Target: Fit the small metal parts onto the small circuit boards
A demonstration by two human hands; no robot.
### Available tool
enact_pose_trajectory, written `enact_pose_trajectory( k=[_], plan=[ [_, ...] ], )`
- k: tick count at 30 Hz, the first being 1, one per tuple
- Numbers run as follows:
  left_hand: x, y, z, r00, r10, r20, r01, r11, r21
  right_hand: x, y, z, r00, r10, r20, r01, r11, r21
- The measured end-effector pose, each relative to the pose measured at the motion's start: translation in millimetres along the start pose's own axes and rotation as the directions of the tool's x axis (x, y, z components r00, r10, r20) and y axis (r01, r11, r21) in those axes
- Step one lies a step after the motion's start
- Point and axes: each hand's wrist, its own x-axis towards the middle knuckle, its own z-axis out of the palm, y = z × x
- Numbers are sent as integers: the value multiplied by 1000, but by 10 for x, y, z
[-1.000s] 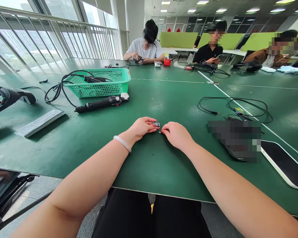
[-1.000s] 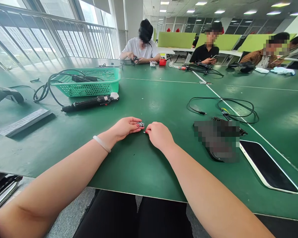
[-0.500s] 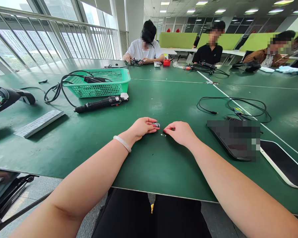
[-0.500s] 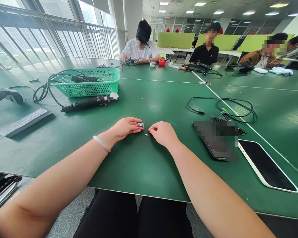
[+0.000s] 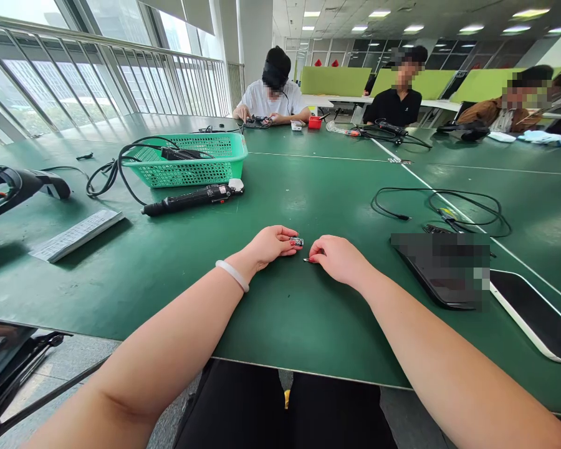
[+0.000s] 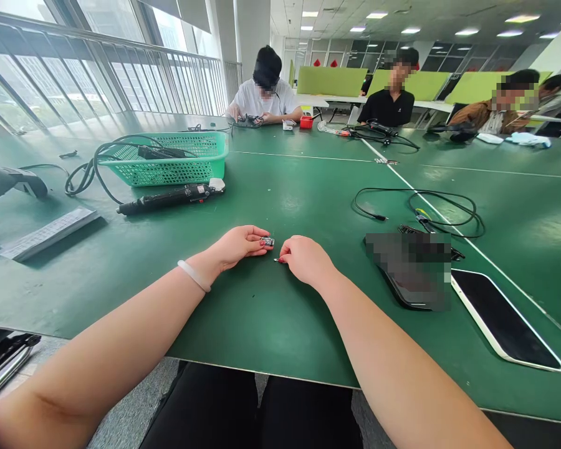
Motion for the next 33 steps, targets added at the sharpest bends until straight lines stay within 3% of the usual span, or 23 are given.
enact_pose_trajectory(
  k=[3, 6, 12, 18, 33],
  plan=[
    [-15, 5, 9, 1000, -1, 2, 1, 1000, 27, -4, 20, -37, 1000, 24, -19, -24, 1000, 1],
    [-21, 4, 11, 999, 11, 38, -13, 999, 36, -12, 9, -84, 993, 34, -109, -33, 999, 9],
    [-38, 13, 12, 996, 4, 87, -11, 997, 78, -11, -94, -63, 974, -37, -225, 43, 999, 24],
    [-33, 2, 2, 993, 9, 114, -19, 996, 83, 10, -164, 0, 969, -83, -232, 90, 996, 19],
    [-7, -13, -23, 991, 14, 135, -25, 997, 79, 4, -160, 10, 973, -15, -231, 33, 997, 74]
  ],
)
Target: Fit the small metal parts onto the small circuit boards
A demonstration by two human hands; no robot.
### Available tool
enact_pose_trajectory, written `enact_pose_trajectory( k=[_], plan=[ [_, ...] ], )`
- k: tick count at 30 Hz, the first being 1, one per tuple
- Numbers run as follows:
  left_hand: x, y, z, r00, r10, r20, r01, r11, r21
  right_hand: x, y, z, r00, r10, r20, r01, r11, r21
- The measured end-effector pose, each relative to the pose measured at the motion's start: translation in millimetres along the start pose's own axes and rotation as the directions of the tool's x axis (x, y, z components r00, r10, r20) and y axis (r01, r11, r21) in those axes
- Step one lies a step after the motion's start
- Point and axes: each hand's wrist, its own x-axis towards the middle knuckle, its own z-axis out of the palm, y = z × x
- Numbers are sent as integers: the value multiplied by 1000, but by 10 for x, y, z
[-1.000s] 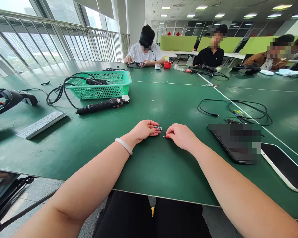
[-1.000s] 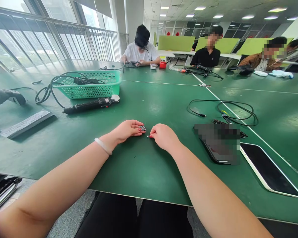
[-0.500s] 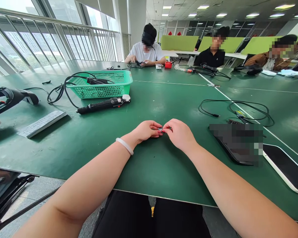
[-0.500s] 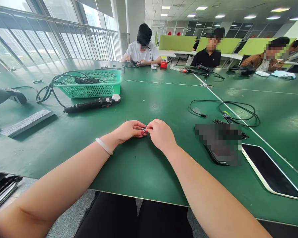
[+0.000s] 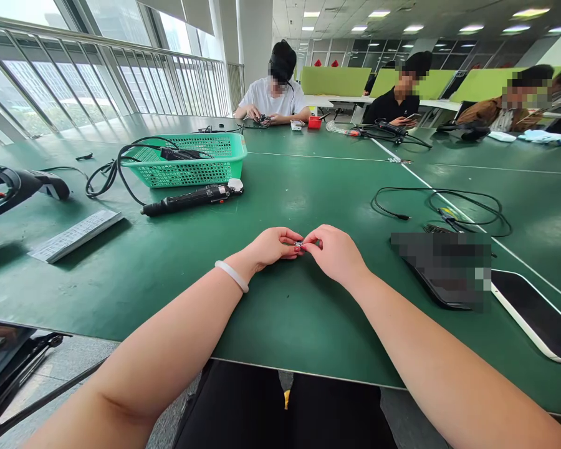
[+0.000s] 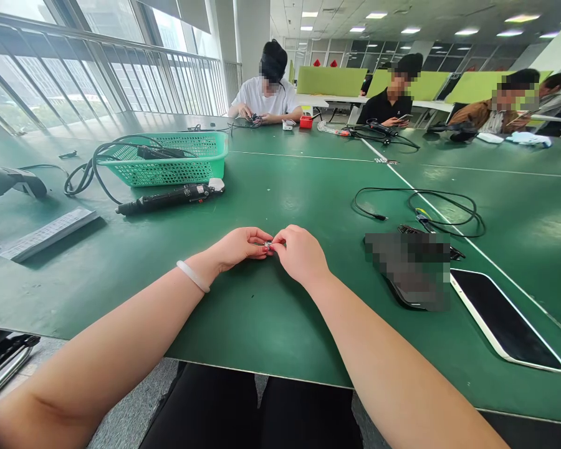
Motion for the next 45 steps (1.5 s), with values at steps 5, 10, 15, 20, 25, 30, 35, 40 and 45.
enact_pose_trajectory(
  k=[5, 10, 15, 20, 25, 30, 35, 40, 45],
  plan=[
    [28, -24, -18, 1000, 9, 8, -9, 1000, -22, -4, 8, 5, 1000, 1, -5, -1, 1000, 4],
    [35, -30, -30, 999, 18, 27, -16, 999, -48, -2, 18, -15, 999, -13, -29, 14, 1000, 20],
    [14, -2, -18, 1000, -8, 2, 8, 999, -54, 0, 58, -55, 998, 4, -59, 0, 998, 68],
    [7, 12, -18, 1000, -4, -14, 3, 998, -66, -3, 92, -56, 999, 28, 18, -29, 997, 78],
    [21, -9, -25, 1000, 11, -4, -11, 998, -69, -10, 72, -25, 998, 37, 52, -42, 996, 85],
    [28, -26, -28, 1000, 9, -8, -10, 997, -76, -10, 88, 8, 999, 31, 38, -34, 995, 91],
    [49, -43, -53, 1000, 18, -14, -20, 995, -94, -3, 105, 36, 1000, 0, 26, -2, 996, 93],
    [52, -29, -43, 998, 41, -52, -44, 998, -49, 10, 105, 72, 1000, -25, 13, 24, 996, 88],
    [46, -10, -18, 984, 117, -133, -104, 990, 96, 29, 110, 119, 999, -44, -8, 44, 995, 88]
  ],
)
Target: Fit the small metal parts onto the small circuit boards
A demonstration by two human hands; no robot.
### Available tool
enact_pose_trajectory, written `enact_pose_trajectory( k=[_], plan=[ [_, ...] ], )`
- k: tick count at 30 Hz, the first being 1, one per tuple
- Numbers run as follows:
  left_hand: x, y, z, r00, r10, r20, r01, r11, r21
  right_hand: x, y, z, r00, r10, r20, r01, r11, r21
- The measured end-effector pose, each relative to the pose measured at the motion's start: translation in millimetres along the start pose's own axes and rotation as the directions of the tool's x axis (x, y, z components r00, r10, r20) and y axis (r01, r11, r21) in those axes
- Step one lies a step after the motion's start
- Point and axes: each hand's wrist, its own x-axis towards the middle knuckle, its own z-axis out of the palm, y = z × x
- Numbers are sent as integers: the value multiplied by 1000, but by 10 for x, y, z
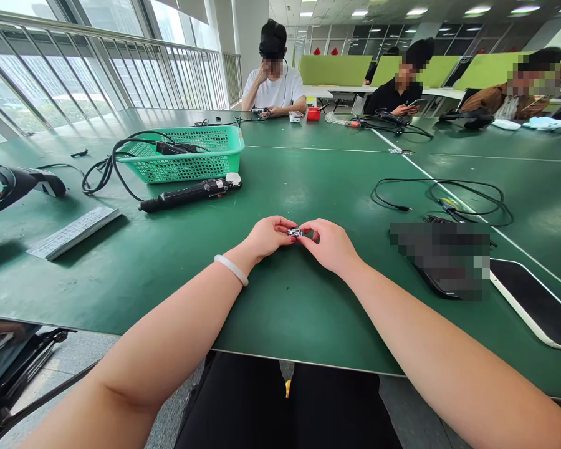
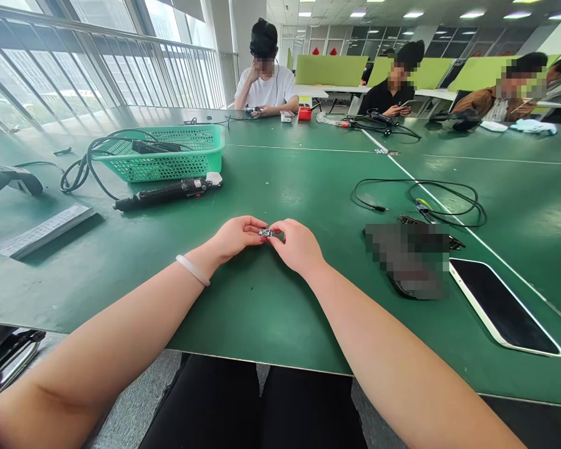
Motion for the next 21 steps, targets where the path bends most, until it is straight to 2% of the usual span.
enact_pose_trajectory(
  k=[6, 14, 21],
  plan=[
    [9, -18, -7, 997, 71, 12, -71, 997, 34, 8, 17, 7, 1000, 4, -11, -4, 1000, 7],
    [-10, 12, 23, 994, 106, -3, -106, 992, 65, 2, 15, -6, 1000, -4, -27, 4, 1000, 16],
    [43, -46, 18, 990, 144, -4, -143, 985, 100, -7, 24, -3, 999, -2, -36, 3, 1000, 18]
  ],
)
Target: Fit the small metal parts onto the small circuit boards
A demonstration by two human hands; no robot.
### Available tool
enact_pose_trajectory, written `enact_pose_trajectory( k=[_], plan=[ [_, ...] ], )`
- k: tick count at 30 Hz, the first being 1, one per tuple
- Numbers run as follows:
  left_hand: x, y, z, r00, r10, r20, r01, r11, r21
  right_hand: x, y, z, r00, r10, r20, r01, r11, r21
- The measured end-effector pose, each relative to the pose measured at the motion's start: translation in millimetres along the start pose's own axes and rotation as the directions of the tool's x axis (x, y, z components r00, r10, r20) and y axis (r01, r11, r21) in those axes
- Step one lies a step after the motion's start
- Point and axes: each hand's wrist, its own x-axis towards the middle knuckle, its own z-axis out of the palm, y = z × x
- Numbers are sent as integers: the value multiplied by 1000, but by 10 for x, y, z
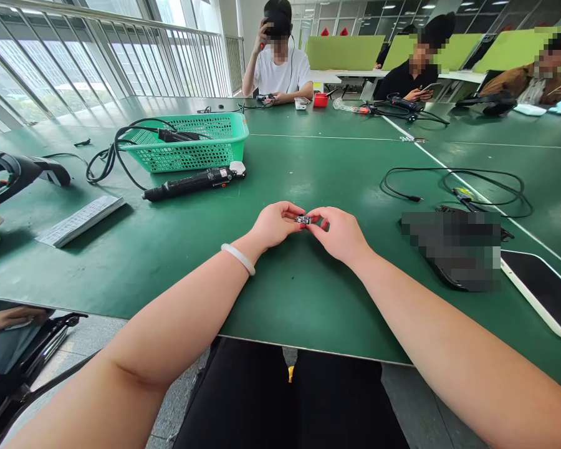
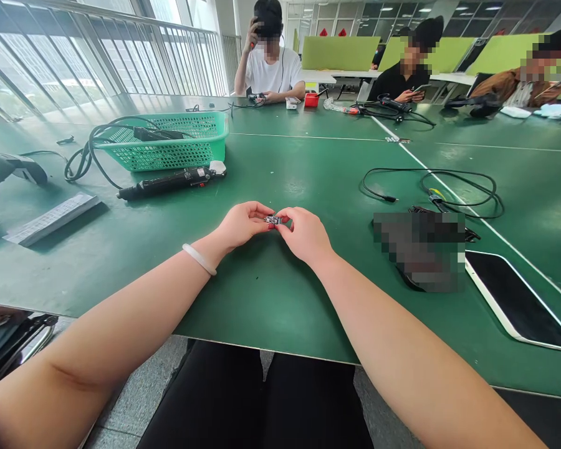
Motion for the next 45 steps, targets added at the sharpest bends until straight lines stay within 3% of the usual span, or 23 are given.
enact_pose_trajectory(
  k=[8, 30, 45],
  plan=[
    [31, -50, 9, 999, 41, 7, -41, 999, 4, -8, -15, -12, 1000, 13, -11, -13, 1000, 2],
    [-11, 16, 21, 1000, -1, 14, 3, 995, -102, -15, -45, -36, 998, 46, -34, -44, 999, 31],
    [-18, 21, 29, 999, 34, 19, -32, 994, -108, -21, -15, -36, 996, 10, -89, -7, 999, 36]
  ],
)
